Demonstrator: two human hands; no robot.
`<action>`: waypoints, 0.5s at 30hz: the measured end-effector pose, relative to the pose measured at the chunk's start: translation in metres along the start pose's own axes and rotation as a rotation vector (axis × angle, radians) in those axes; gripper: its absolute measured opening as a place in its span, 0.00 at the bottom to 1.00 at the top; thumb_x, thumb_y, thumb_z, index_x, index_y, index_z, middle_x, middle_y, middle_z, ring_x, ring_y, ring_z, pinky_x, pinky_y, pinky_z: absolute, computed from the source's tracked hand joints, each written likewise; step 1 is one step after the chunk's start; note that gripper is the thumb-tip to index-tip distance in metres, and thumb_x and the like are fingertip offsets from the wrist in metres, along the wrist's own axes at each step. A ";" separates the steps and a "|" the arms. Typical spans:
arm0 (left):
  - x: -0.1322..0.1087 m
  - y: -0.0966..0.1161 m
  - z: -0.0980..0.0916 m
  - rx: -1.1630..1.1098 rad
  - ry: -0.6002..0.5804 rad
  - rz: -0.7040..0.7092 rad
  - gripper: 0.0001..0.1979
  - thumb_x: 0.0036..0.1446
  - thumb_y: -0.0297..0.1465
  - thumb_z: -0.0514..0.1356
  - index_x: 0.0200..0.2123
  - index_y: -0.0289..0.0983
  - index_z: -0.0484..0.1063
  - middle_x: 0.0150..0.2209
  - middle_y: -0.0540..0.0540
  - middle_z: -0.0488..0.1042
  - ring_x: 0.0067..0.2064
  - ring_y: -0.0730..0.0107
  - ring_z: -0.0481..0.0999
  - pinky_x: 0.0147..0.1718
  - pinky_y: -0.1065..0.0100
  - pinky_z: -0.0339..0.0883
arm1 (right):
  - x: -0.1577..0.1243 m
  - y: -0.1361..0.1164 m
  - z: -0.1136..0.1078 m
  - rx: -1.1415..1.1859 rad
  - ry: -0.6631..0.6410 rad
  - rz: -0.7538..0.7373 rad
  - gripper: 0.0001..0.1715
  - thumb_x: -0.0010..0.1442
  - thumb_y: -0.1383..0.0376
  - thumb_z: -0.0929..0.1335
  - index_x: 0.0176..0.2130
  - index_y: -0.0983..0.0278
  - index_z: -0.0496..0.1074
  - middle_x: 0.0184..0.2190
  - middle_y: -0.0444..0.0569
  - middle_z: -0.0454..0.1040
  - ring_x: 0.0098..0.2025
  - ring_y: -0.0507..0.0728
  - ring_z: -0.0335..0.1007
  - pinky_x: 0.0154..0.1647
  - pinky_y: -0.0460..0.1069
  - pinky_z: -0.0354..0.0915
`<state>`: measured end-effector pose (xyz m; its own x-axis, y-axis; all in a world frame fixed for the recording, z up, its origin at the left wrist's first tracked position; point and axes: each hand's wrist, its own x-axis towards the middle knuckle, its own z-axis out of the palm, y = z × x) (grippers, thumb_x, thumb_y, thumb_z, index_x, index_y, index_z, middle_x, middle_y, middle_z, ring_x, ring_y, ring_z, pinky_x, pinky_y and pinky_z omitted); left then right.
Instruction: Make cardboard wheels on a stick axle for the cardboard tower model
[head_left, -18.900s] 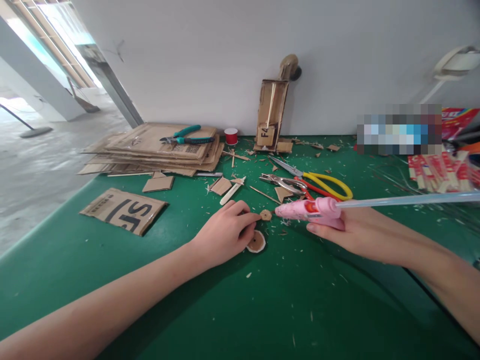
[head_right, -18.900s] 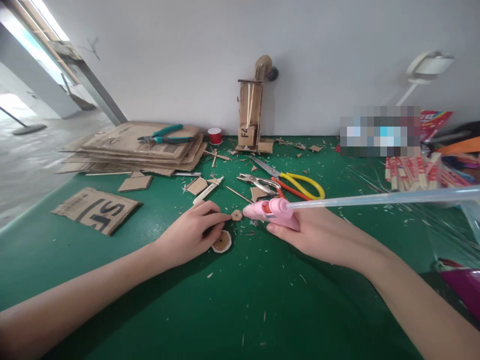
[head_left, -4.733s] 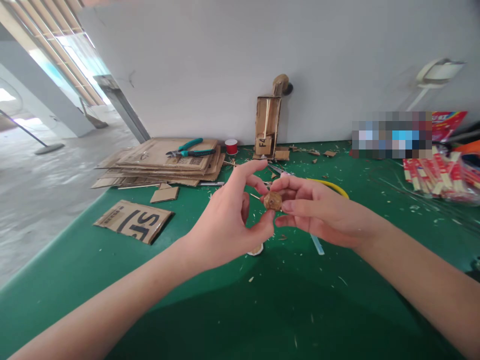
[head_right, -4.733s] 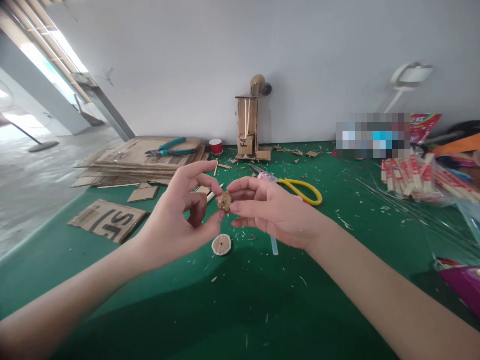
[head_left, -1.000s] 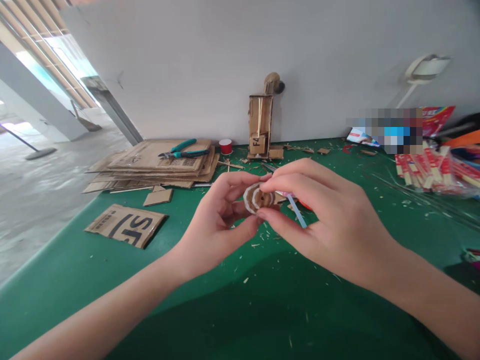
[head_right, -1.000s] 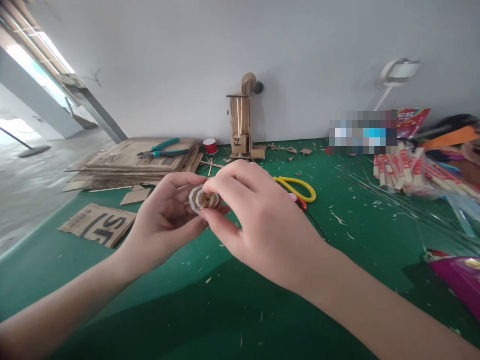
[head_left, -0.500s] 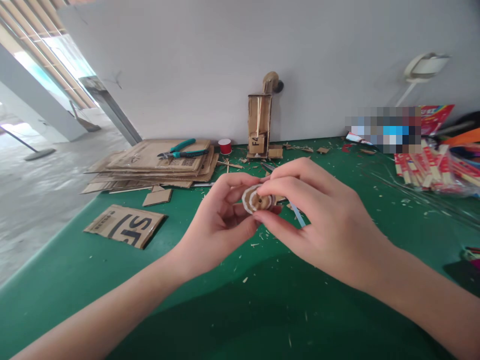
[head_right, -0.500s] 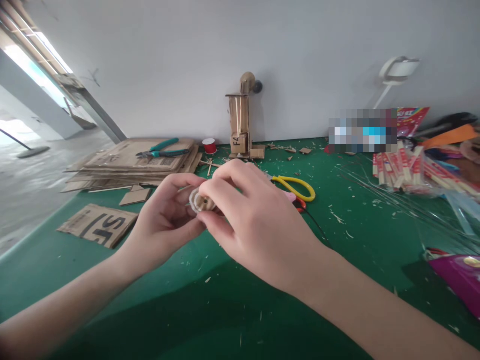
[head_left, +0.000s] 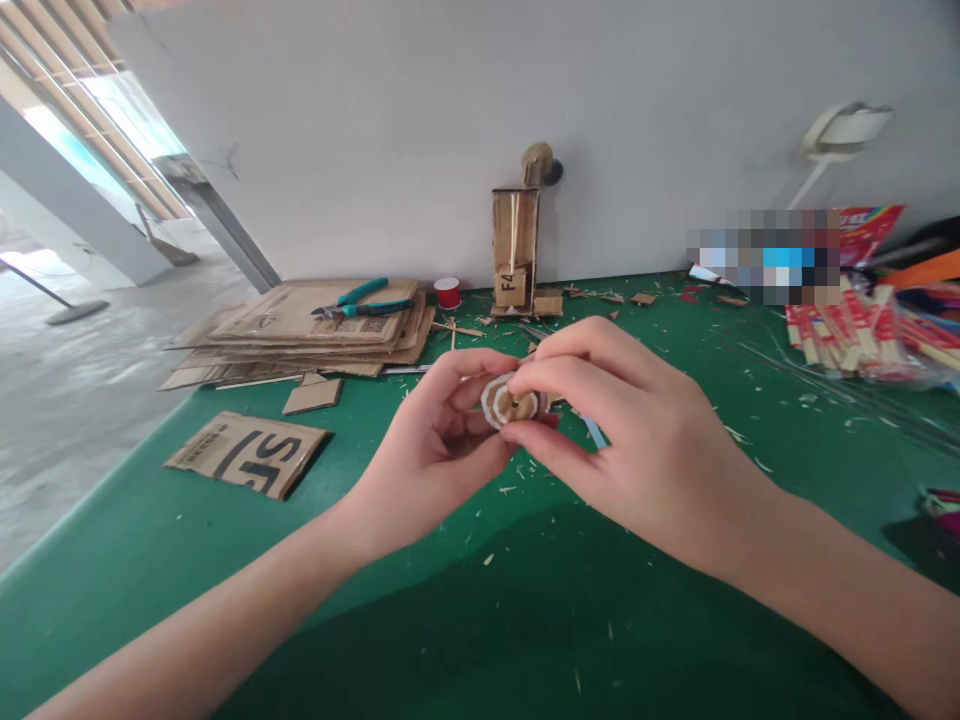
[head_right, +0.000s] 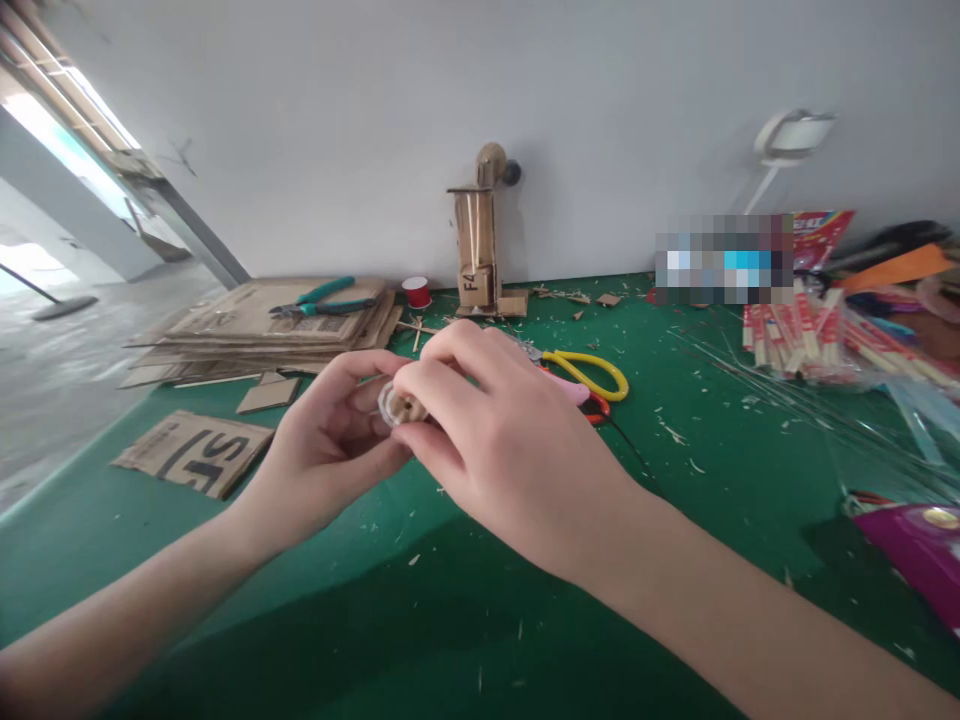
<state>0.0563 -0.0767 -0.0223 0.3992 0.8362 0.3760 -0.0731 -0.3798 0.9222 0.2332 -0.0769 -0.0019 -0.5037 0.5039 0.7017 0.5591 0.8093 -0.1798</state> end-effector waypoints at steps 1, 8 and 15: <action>0.000 0.000 0.000 -0.028 -0.008 0.002 0.17 0.55 0.20 0.59 0.46 0.39 0.63 0.34 0.51 0.72 0.32 0.77 0.74 0.35 0.74 0.72 | 0.000 0.001 0.000 -0.006 0.002 -0.001 0.05 0.60 0.70 0.65 0.39 0.63 0.69 0.38 0.51 0.69 0.41 0.57 0.67 0.41 0.53 0.66; 0.000 -0.004 -0.002 -0.303 0.011 -0.108 0.13 0.58 0.25 0.58 0.47 0.38 0.65 0.40 0.47 0.73 0.42 0.68 0.76 0.43 0.64 0.72 | -0.001 0.004 0.005 -0.064 -0.069 0.032 0.07 0.60 0.68 0.66 0.41 0.63 0.69 0.42 0.52 0.69 0.44 0.59 0.67 0.42 0.54 0.67; 0.006 -0.016 -0.012 -0.270 0.189 -0.352 0.11 0.57 0.30 0.61 0.43 0.37 0.65 0.44 0.45 0.73 0.40 0.64 0.78 0.40 0.64 0.72 | -0.001 0.042 -0.019 -0.131 -0.246 0.225 0.23 0.60 0.59 0.65 0.55 0.58 0.62 0.50 0.53 0.69 0.47 0.64 0.68 0.40 0.58 0.67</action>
<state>0.0489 -0.0608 -0.0334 0.2709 0.9623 0.0239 -0.2080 0.0343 0.9775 0.2694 -0.0486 0.0029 -0.4928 0.7354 0.4651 0.7455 0.6325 -0.2100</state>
